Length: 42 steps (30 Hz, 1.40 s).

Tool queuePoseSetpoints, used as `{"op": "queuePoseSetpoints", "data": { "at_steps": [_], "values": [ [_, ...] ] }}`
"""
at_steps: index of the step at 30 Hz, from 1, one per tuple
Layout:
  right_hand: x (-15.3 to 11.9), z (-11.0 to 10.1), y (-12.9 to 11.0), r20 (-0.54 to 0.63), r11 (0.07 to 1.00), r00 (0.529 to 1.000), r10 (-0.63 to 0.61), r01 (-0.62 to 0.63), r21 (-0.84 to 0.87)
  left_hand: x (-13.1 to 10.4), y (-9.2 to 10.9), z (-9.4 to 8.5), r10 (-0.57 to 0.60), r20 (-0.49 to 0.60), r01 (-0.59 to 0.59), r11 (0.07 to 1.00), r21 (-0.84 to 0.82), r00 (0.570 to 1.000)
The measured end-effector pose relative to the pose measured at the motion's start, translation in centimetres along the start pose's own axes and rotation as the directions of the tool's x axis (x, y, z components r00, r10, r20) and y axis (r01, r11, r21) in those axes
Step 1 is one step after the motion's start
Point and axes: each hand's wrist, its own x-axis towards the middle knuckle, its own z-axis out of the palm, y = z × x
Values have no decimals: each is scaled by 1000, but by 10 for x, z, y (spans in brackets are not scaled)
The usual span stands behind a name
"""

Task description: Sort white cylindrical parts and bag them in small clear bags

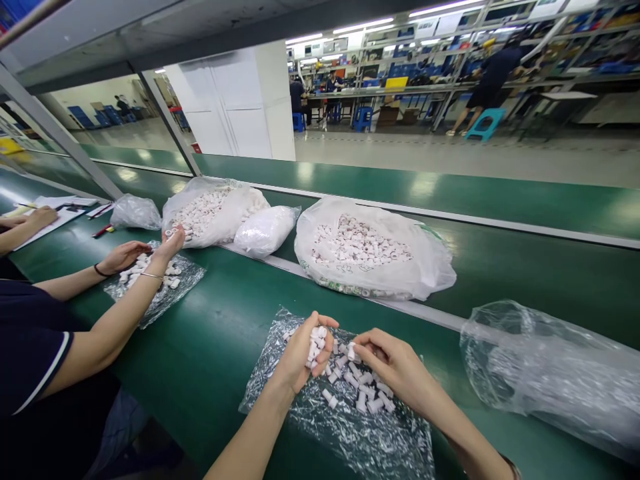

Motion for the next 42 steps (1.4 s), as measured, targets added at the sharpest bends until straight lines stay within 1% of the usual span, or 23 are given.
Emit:
{"op": "queuePoseSetpoints", "data": {
  "at_steps": [2, 4, 6, 9, 11, 14, 17, 19, 21, 23, 26, 28, 30, 33, 35, 40, 42],
  "values": [
    [1, 6, 3, 49, 998, 999, -6, 9, -58, 0, 0, 0, -14, 19, 14, 1000, -11, 1000],
    [0, 9, 4, 60, 995, 998, -4, 10, -102, 0, -4, 0, -39, 58, 39, 999, -12, 998],
    [-1, 9, 2, 25, 995, 1000, 1, 2, -105, 1, -10, 2, -70, 88, 71, 997, -12, 994],
    [-4, 7, -4, -58, 997, 998, -11, 6, -72, 0, -18, 5, -99, 102, 99, 995, 4, 990],
    [-6, 6, -9, -79, 998, 997, -26, 21, -67, -1, -22, 9, -107, 114, 105, 994, 22, 988],
    [-8, 8, -12, -31, 995, 999, -42, 39, -94, -5, -22, 15, -111, 149, 99, 991, 88, 983],
    [-7, 8, -12, 35, 994, 999, -27, 31, -100, -9, -21, 19, -105, 158, 78, 983, 169, 982],
    [-6, 5, -11, 47, 997, 999, -8, 11, -75, -9, -21, 19, -113, 167, 84, 982, 172, 979],
    [-6, 0, -9, 34, 999, 999, 11, -10, -34, -6, -20, 17, -119, 174, 98, 987, 124, 978],
    [-7, -5, -7, 10, 1000, 1000, 29, -29, 7, -2, -19, 12, -102, 140, 97, 994, 44, 985],
    [-7, -9, -6, -2, 998, 999, 45, -45, 36, 4, -16, 2, -34, 31, 37, 994, -98, 999],
    [-6, -6, -5, 28, 999, 998, 48, -49, 19, 7, -13, -5, 6, -18, -9, 986, -168, 1000],
    [-5, -1, -4, 74, 999, 996, 45, -42, -34, 9, -11, -8, 31, -38, -38, 978, -207, 999],
    [-4, 8, -1, 121, 992, 992, 30, -14, -126, 9, -11, -7, 23, -20, -27, 976, -218, 1000],
    [-3, 11, 2, 120, 988, 993, 20, -2, -152, 8, -14, -4, -5, 4, 6, 979, -202, 1000],
    [-5, 9, 1, 4, 996, 1000, -13, 14, -93, 4, -24, 5, -62, 18, 64, 988, -138, 998],
    [-7, 8, -3, -17, 996, 999, -41, 40, -78, 3, -28, 10, -84, 12, 85, 992, -91, 996]
  ]
}}
